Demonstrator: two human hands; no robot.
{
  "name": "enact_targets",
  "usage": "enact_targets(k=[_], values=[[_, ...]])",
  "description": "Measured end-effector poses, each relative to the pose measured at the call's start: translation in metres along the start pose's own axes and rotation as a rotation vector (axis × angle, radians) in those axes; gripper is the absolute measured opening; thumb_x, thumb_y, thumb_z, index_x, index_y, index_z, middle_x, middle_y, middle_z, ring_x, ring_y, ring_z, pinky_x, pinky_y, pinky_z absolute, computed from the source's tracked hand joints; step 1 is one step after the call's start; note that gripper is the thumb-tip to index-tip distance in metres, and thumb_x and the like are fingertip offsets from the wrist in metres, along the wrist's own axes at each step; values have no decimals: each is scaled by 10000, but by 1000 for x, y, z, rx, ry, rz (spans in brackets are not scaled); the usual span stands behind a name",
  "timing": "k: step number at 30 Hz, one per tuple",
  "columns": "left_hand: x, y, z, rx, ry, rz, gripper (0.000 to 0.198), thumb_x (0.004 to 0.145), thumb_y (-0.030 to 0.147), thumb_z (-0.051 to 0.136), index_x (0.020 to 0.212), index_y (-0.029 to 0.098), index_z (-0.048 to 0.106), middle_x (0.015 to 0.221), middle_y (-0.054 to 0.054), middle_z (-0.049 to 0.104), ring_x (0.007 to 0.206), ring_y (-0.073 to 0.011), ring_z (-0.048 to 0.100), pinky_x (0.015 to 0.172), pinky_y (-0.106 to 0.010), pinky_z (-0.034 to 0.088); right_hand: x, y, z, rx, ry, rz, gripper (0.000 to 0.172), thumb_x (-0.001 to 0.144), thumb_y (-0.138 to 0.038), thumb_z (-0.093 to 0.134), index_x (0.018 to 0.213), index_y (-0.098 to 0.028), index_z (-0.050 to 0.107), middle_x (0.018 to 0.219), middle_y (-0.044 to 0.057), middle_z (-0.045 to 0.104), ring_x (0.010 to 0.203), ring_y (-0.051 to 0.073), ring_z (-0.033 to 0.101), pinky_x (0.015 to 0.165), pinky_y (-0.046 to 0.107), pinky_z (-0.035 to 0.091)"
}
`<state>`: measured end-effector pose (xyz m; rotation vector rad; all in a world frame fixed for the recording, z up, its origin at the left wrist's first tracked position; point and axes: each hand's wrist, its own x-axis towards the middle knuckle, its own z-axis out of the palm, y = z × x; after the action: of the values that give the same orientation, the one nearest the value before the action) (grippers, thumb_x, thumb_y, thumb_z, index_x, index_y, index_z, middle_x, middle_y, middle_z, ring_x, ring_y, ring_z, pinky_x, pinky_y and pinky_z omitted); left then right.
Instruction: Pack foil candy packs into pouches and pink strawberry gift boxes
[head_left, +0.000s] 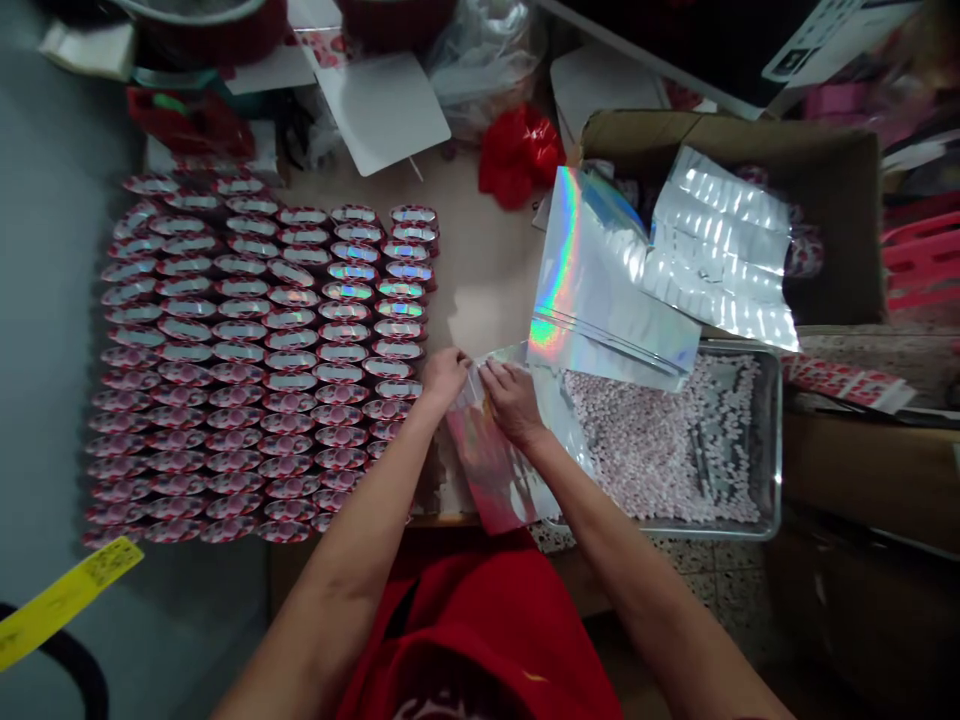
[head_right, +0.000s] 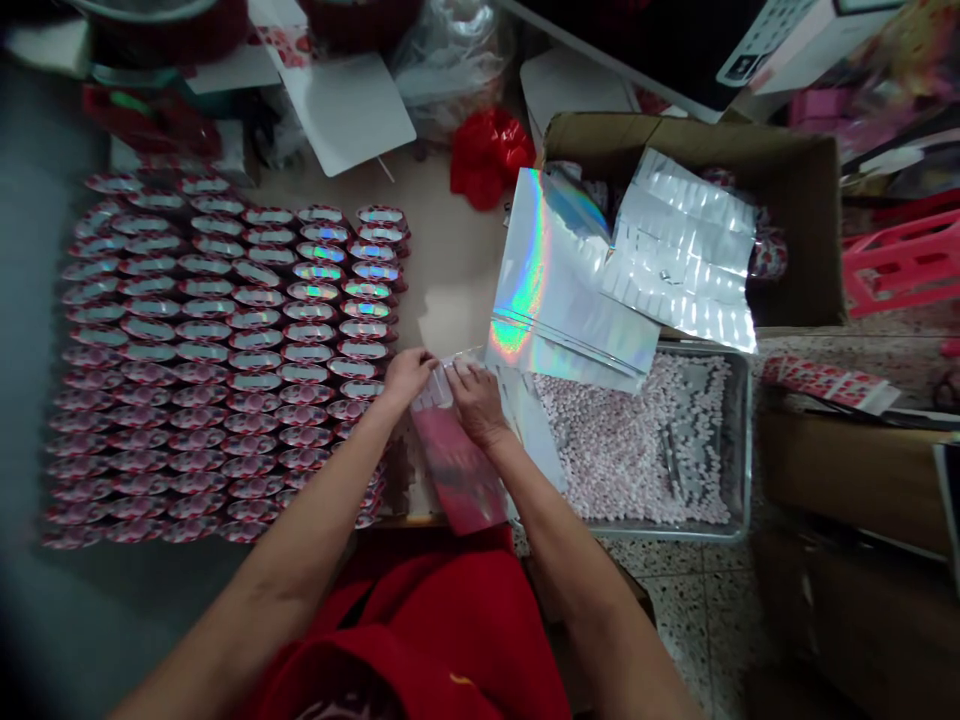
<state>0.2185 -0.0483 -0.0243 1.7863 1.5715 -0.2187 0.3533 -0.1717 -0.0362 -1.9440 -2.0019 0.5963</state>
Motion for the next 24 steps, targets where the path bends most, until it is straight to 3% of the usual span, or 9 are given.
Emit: enact_targets(k=[4, 8, 12, 14, 17, 19, 21, 24], values=[[-4, 0, -1, 21, 17, -17, 177, 965, 273, 624, 978, 227, 794, 1116, -120, 802, 1065, -281, 720, 864, -344, 500, -26, -17, -24, -37, 60, 36, 299, 1033, -213, 531, 1252, -216, 735, 1183, 129, 746, 1157, 312, 564, 1011, 456, 387], [-10, 4, 1, -60, 83, 65, 169, 959, 239, 630, 1027, 206, 782, 1159, -142, 779, 1115, -288, 708, 966, -380, 510, -50, -50, -66, -35, 130, 194, 178, 1006, -288, 601, 936, -244, 759, 861, 90, 709, 927, 278, 584, 881, 431, 386], [-41, -4, -5, -437, 274, 162, 215, 913, 222, 682, 1116, 197, 747, 1240, -135, 750, 1210, -273, 679, 1089, -407, 490, -57, -95, -107, 372, 242, 464, 187, 964, -414, 672, 903, -255, 749, 672, 1, 621, 668, 190, 543, 710, 353, 415], [-68, -17, -13, -802, 186, 56, 215, 945, 373, 670, 1033, 187, 734, 1122, -122, 775, 1097, -260, 725, 1001, -399, 552, -53, -114, -119, 680, 235, 603, 236, 922, -483, 717, 878, -252, 736, 610, -35, 573, 572, 160, 497, 598, 312, 402], [-112, -43, -28, -1312, -172, -196, 535, 901, 697, 641, 937, 169, 714, 978, -137, 786, 918, -258, 764, 839, -389, 615, -44, -132, -119, 1012, 195, 702, 287, 840, -512, 797, 846, -234, 725, 616, -43, 589, 568, 146, 510, 551, 280, 414], [-136, -59, -38, -1510, -319, -283, 666, 832, 820, 639, 924, 165, 717, 991, -159, 790, 919, -270, 775, 821, -390, 632, -39, -140, -108, 1106, 188, 721, 317, 791, -516, 840, 831, -222, 728, 637, -40, 606, 589, 139, 520, 554, 268, 425], [-152, -71, -45, -1604, -309, -309, 694, 799, 849, 655, 919, 168, 718, 1002, -163, 792, 943, -273, 782, 835, -386, 640, -35, -145, -93, 1133, 182, 743, 348, 753, -526, 869, 818, -211, 735, 646, -38, 611, 590, 131, 511, 545, 257, 419], [-163, -84, -47, -1596, -213, -288, 620, 731, 750, 812, 935, 174, 708, 963, -120, 789, 884, -238, 784, 791, -347, 643, -33, -154, -72, 1153, 149, 773, 377, 719, -537, 887, 787, -199, 735, 653, -31, 620, 569, 118, 482, 519, 248, 390]])
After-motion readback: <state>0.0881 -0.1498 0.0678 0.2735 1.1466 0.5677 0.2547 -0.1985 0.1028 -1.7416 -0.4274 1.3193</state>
